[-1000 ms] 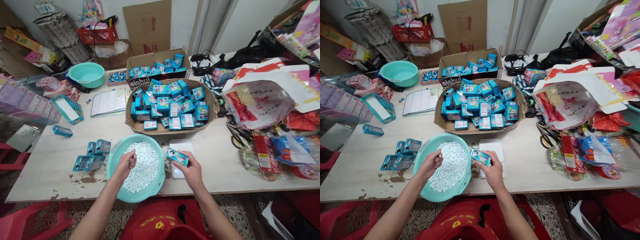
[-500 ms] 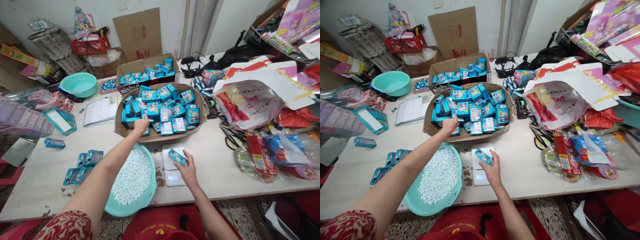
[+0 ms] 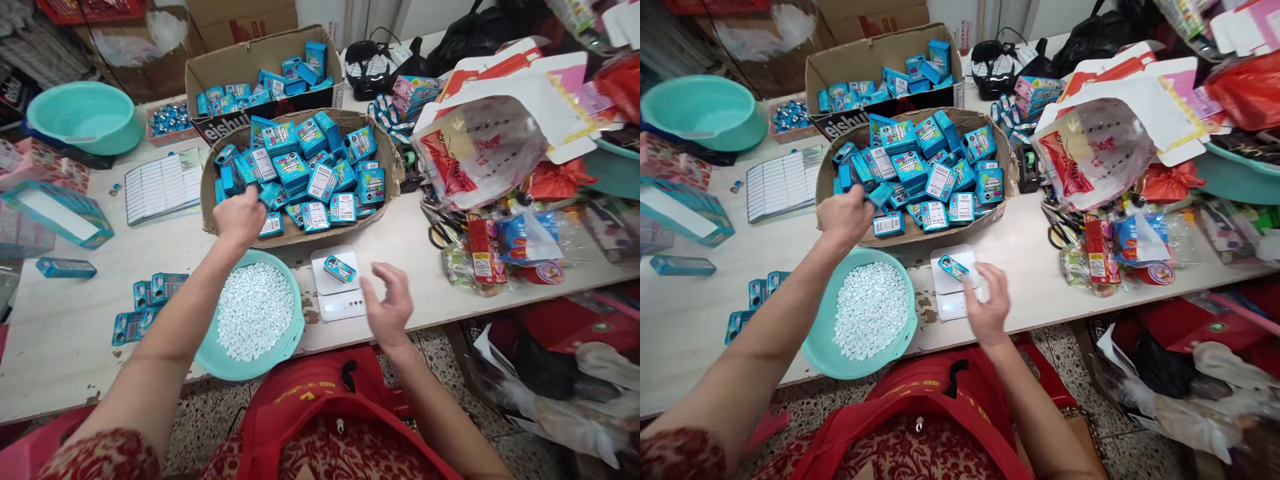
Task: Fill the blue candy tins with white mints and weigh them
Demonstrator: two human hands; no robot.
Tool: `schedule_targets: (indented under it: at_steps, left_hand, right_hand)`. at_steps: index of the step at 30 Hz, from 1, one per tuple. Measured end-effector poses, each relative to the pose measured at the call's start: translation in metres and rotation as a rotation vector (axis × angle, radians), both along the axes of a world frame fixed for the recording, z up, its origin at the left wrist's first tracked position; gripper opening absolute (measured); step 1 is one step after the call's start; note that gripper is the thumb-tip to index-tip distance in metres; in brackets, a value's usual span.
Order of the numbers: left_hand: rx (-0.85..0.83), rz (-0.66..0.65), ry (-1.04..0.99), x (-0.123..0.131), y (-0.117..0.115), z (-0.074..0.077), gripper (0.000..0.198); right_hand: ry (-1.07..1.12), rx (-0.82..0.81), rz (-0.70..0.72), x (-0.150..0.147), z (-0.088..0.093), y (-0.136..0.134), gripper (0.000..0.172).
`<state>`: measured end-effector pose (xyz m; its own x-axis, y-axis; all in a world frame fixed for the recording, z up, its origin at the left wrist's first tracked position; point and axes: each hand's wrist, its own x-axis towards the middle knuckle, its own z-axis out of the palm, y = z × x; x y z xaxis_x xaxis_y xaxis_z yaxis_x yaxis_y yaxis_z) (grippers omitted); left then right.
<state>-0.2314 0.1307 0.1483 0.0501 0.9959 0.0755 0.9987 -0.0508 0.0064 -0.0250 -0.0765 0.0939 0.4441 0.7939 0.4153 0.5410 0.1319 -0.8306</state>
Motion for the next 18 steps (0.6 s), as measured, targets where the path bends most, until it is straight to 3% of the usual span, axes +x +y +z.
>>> schedule_targets:
  at_steps: [2,4,7,10,12,15,18]
  left_hand:
    - [0.004,0.060,-0.147,-0.022,-0.050,0.014,0.023]
    - [-0.163,0.044,-0.386,-0.040,-0.102,0.015,0.017]
    - [-0.445,0.050,-0.800,-0.063,-0.158,0.001,0.026]
    - [-0.634,0.147,-1.002,-0.088,-0.177,-0.025,0.036]
    - [-0.606,0.202,-0.848,-0.107,-0.177,-0.047,0.041]
    - [-0.492,0.196,-0.329,-0.126,-0.181,-0.088,0.040]
    - [-0.529,0.194,-0.004,-0.121,-0.200,-0.120,0.058]
  right_hand:
    - [-0.128,0.029,0.215,-0.042,0.010,0.002,0.047]
    - [-0.243,-0.020,0.404,-0.085,0.009,0.001,0.071]
    - [-0.320,-0.105,0.534,-0.129,-0.006,-0.004,0.082]
    - [-0.146,-0.141,0.662,-0.140,-0.022,-0.010,0.090]
    - [0.072,-0.212,0.710,-0.137,-0.028,-0.012,0.092]
    - [0.340,-0.346,0.667,-0.131,-0.035,-0.014,0.079]
    - [0.509,-0.391,0.613,-0.127,-0.042,-0.018,0.069]
